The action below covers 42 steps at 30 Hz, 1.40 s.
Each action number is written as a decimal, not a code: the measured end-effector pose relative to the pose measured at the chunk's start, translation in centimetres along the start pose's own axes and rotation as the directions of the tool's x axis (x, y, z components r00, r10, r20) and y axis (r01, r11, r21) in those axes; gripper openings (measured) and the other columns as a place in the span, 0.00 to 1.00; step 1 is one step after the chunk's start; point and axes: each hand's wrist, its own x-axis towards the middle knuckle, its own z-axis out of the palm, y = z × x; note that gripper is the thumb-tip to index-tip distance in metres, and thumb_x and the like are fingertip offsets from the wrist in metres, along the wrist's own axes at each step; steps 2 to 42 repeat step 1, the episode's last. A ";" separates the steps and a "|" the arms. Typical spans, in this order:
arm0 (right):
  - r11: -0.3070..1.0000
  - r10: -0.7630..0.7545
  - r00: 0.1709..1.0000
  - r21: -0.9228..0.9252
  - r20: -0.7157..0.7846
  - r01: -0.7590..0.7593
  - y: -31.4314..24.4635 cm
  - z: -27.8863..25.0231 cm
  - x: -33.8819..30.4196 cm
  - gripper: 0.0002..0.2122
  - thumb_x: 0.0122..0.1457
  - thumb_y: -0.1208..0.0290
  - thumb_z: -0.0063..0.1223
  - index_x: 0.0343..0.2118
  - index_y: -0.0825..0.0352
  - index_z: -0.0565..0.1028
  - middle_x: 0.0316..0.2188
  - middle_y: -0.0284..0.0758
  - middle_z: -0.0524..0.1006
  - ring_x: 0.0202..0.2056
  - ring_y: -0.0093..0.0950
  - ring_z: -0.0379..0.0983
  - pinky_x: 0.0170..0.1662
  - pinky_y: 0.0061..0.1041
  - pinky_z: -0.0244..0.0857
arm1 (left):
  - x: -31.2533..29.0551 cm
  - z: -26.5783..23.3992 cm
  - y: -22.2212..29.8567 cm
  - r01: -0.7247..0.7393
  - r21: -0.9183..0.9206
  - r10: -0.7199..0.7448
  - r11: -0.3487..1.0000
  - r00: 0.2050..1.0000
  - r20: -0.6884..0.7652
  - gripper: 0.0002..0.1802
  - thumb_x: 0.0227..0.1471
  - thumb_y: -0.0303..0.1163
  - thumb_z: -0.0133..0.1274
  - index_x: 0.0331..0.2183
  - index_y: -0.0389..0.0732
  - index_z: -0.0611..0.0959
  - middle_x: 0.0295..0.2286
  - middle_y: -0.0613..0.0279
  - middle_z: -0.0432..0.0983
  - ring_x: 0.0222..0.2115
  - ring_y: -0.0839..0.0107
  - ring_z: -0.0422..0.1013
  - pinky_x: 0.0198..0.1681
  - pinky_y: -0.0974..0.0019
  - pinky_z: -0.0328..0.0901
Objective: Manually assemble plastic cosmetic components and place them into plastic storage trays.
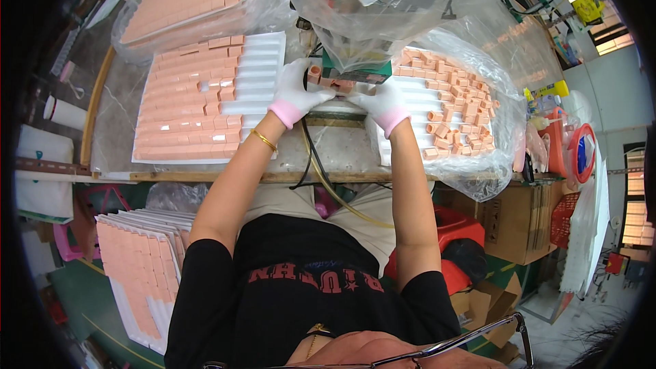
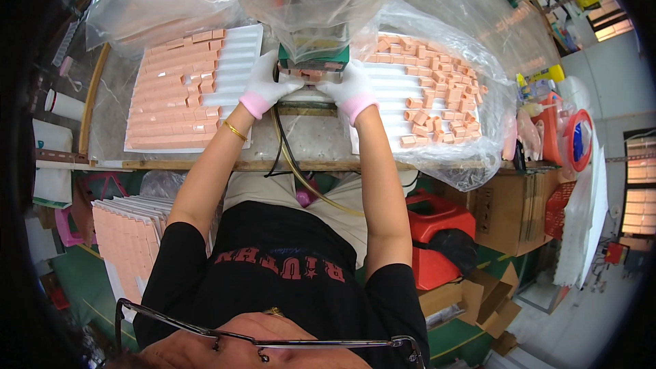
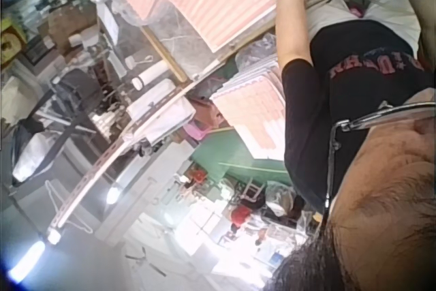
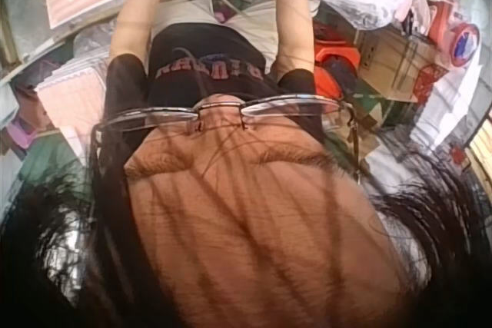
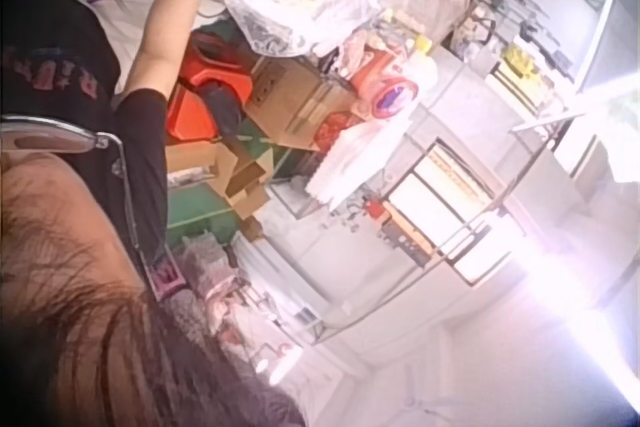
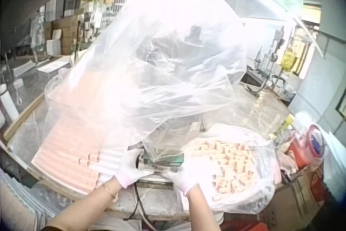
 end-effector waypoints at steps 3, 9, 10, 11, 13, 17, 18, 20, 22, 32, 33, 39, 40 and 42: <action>0.983 -0.072 0.997 0.171 0.018 0.068 1.2 0.2 0.5 0.18 0.40 0.71 0.64 0.37 0.68 0.75 0.37 0.42 0.76 0.39 0.33 0.72 0.42 0.28 0.66 | 0.2 0.1 0.3 -0.008 0.000 0.008 1.000 1.000 0.002 0.41 0.25 0.47 0.65 0.43 0.35 0.74 0.37 0.47 0.73 0.40 0.53 0.68 0.45 0.58 0.63; 0.983 -0.072 0.997 0.171 0.018 0.068 1.2 0.2 0.5 0.18 0.40 0.71 0.64 0.37 0.68 0.75 0.37 0.42 0.76 0.39 0.33 0.72 0.42 0.28 0.66 | 0.2 0.1 0.3 -0.008 0.000 0.008 1.000 1.000 0.002 0.41 0.25 0.47 0.65 0.43 0.35 0.74 0.37 0.47 0.73 0.40 0.53 0.68 0.45 0.58 0.63; 0.983 -0.072 0.997 0.171 0.018 0.068 1.2 0.2 0.5 0.18 0.40 0.71 0.64 0.37 0.68 0.75 0.37 0.42 0.76 0.39 0.33 0.72 0.42 0.28 0.66 | 0.2 0.1 0.3 -0.008 0.000 0.008 1.000 1.000 0.002 0.41 0.25 0.47 0.65 0.43 0.35 0.74 0.37 0.47 0.73 0.40 0.53 0.68 0.45 0.58 0.63; 0.983 -0.072 0.997 0.171 0.018 0.068 1.2 0.2 0.5 0.18 0.40 0.71 0.64 0.37 0.68 0.75 0.37 0.42 0.76 0.39 0.33 0.72 0.42 0.28 0.66 | 0.2 0.1 0.3 -0.008 0.000 0.008 1.000 1.000 0.002 0.41 0.25 0.47 0.65 0.43 0.35 0.74 0.37 0.47 0.73 0.40 0.53 0.68 0.45 0.58 0.63; 0.983 -0.072 0.997 0.171 0.018 0.068 1.2 0.2 0.5 0.18 0.40 0.71 0.64 0.37 0.68 0.75 0.37 0.42 0.76 0.39 0.33 0.72 0.42 0.28 0.66 | 0.2 0.1 0.3 -0.008 0.000 0.008 1.000 1.000 0.002 0.41 0.25 0.47 0.65 0.43 0.35 0.74 0.37 0.47 0.73 0.40 0.53 0.68 0.45 0.58 0.63; 0.983 -0.072 0.997 0.171 0.018 0.068 1.2 0.2 0.5 0.18 0.40 0.71 0.64 0.37 0.68 0.75 0.37 0.42 0.76 0.39 0.33 0.72 0.42 0.28 0.66 | 0.2 0.1 0.3 -0.008 0.000 0.008 1.000 1.000 0.002 0.41 0.25 0.47 0.65 0.43 0.35 0.74 0.37 0.47 0.73 0.40 0.53 0.68 0.45 0.58 0.63; 0.983 -0.072 0.997 0.171 0.018 0.068 1.2 0.2 0.5 0.18 0.40 0.71 0.64 0.37 0.68 0.75 0.37 0.42 0.76 0.39 0.33 0.72 0.42 0.28 0.66 | 0.2 0.1 0.3 -0.008 0.000 0.008 1.000 1.000 0.002 0.41 0.25 0.47 0.65 0.43 0.35 0.74 0.37 0.47 0.73 0.40 0.53 0.68 0.45 0.58 0.63; 0.983 -0.072 0.997 0.171 0.018 0.068 1.2 0.2 0.5 0.18 0.40 0.71 0.64 0.37 0.68 0.75 0.37 0.42 0.76 0.39 0.33 0.72 0.42 0.28 0.66 | 0.2 0.1 0.3 -0.008 0.000 0.008 1.000 1.000 0.002 0.41 0.25 0.47 0.65 0.43 0.35 0.74 0.37 0.47 0.73 0.40 0.53 0.68 0.45 0.58 0.63; 0.983 -0.072 0.997 0.171 0.018 0.068 1.2 0.2 0.5 0.18 0.40 0.71 0.64 0.37 0.68 0.75 0.37 0.42 0.76 0.39 0.33 0.72 0.42 0.28 0.66 | 0.2 0.1 0.3 -0.008 0.000 0.008 1.000 1.000 0.002 0.41 0.25 0.47 0.65 0.43 0.35 0.74 0.37 0.47 0.73 0.40 0.53 0.68 0.45 0.58 0.63; 0.983 -0.072 0.997 0.171 0.018 0.068 1.2 0.2 0.5 0.18 0.40 0.71 0.64 0.37 0.68 0.75 0.37 0.42 0.76 0.39 0.33 0.72 0.42 0.28 0.66 | 0.2 0.1 0.3 -0.008 0.000 0.008 1.000 1.000 0.002 0.41 0.25 0.47 0.65 0.43 0.35 0.74 0.37 0.47 0.73 0.40 0.53 0.68 0.45 0.58 0.63; 0.983 -0.072 0.997 0.171 0.018 0.068 1.2 0.2 0.5 0.18 0.40 0.71 0.64 0.37 0.68 0.75 0.37 0.42 0.76 0.39 0.33 0.72 0.42 0.28 0.66 | 0.2 0.1 0.3 -0.008 0.000 0.008 1.000 1.000 0.002 0.41 0.25 0.47 0.65 0.43 0.35 0.74 0.37 0.47 0.73 0.40 0.53 0.68 0.45 0.58 0.63; 0.983 -0.072 0.997 0.171 0.018 0.068 1.2 0.2 0.5 0.18 0.40 0.71 0.64 0.37 0.68 0.75 0.37 0.42 0.76 0.39 0.33 0.72 0.42 0.28 0.66 | 0.2 0.1 0.3 -0.008 0.000 0.008 1.000 1.000 0.002 0.41 0.25 0.47 0.65 0.43 0.35 0.74 0.37 0.47 0.73 0.40 0.53 0.68 0.45 0.58 0.63; 0.983 -0.072 0.997 0.171 0.018 0.068 1.2 0.2 0.5 0.18 0.40 0.71 0.64 0.37 0.68 0.75 0.37 0.42 0.76 0.39 0.33 0.72 0.42 0.28 0.66 | 0.2 0.1 0.3 -0.008 0.000 0.008 1.000 1.000 0.002 0.41 0.25 0.47 0.65 0.43 0.35 0.74 0.37 0.47 0.73 0.40 0.53 0.68 0.45 0.58 0.63; 0.983 -0.072 0.997 0.171 0.018 0.068 1.2 0.2 0.5 0.18 0.40 0.71 0.64 0.37 0.68 0.75 0.37 0.42 0.76 0.39 0.33 0.72 0.42 0.28 0.66 | 0.2 0.1 0.3 -0.008 0.000 0.008 1.000 1.000 0.002 0.41 0.25 0.47 0.65 0.43 0.35 0.74 0.37 0.47 0.73 0.40 0.53 0.68 0.45 0.58 0.63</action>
